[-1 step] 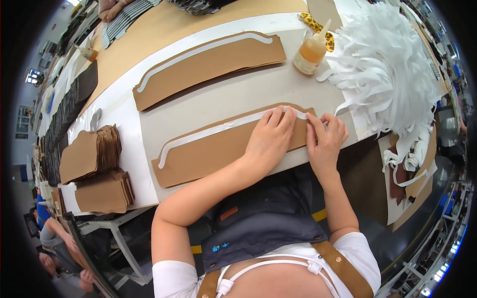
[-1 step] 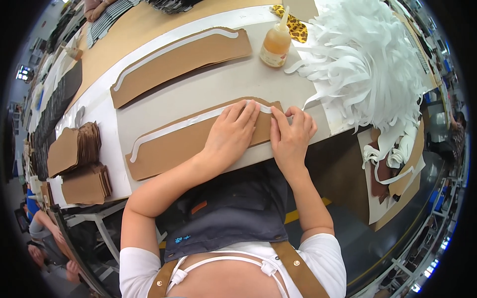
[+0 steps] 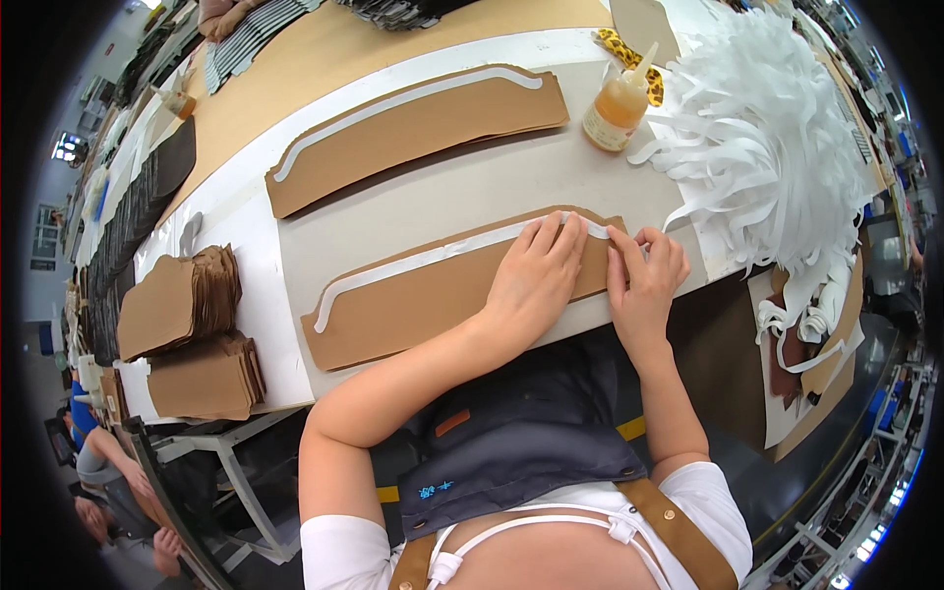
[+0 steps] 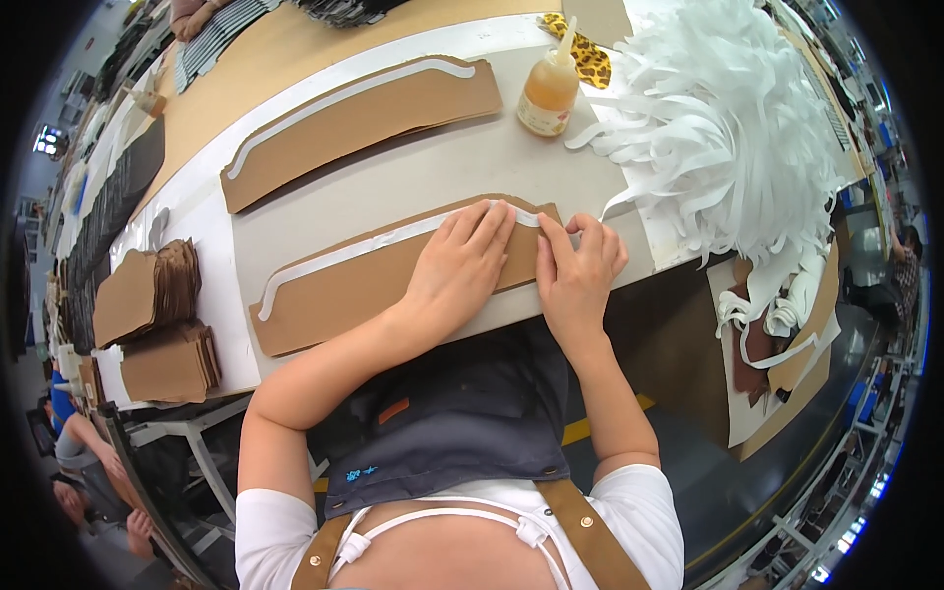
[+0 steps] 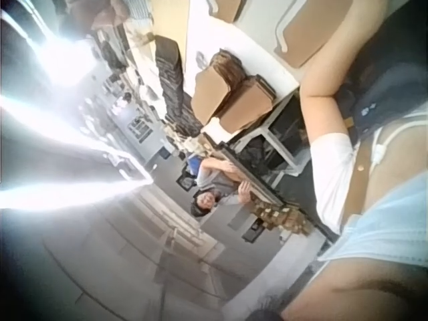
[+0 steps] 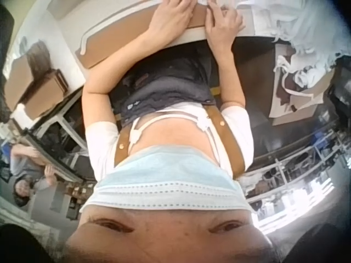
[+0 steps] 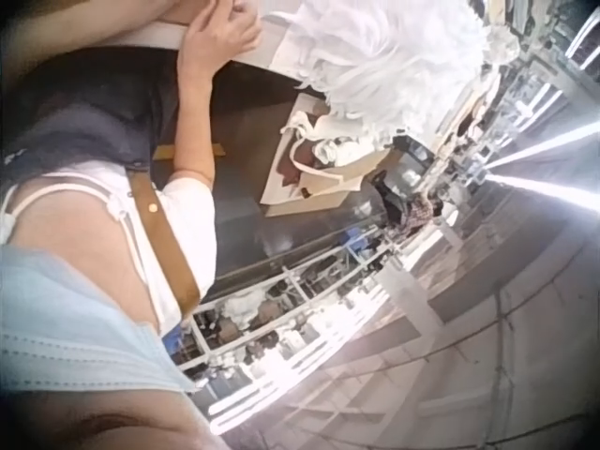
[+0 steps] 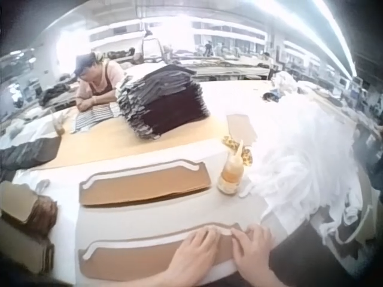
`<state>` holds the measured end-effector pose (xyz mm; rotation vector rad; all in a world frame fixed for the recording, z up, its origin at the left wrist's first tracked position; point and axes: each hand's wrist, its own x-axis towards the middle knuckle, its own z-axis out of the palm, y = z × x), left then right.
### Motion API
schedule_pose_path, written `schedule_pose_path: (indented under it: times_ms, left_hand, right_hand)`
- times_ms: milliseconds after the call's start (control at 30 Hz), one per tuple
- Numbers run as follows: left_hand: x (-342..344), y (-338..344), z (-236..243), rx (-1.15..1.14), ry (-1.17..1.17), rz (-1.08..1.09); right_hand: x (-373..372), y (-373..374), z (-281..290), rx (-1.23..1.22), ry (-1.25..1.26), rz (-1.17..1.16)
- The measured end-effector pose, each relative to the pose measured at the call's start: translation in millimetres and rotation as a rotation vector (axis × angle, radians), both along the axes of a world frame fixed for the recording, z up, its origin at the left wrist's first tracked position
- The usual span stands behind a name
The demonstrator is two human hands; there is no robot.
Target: Applying adhesive and white lining strips to brown leather components at a workbench.
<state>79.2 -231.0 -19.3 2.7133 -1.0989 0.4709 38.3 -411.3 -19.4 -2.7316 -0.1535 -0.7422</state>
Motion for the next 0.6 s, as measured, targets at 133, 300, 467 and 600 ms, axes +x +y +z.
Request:
schedule_pose_path:
  times_ms: [133,300,467,600]
  left_hand:
    - [-12.0,9.1,-0.8,-0.142,0.207,-0.015]
    - [-14.9,11.7,-3.4,-0.193,0.281,-0.044]
    - [-12.1,20.5,0.8,-0.277,0.347,-0.109]
    - [-19.6,44.6,3.9,-0.353,0.411,-0.078]
  right_hand:
    - [-3.9,2.7,1.6,0.002,0.056,-0.020]
    - [2.9,11.5,4.5,0.081,0.074,0.194]
    - [1.9,11.0,5.1,0.167,0.118,0.286]
    - [2.1,13.7,6.6,0.239,0.152,0.292]
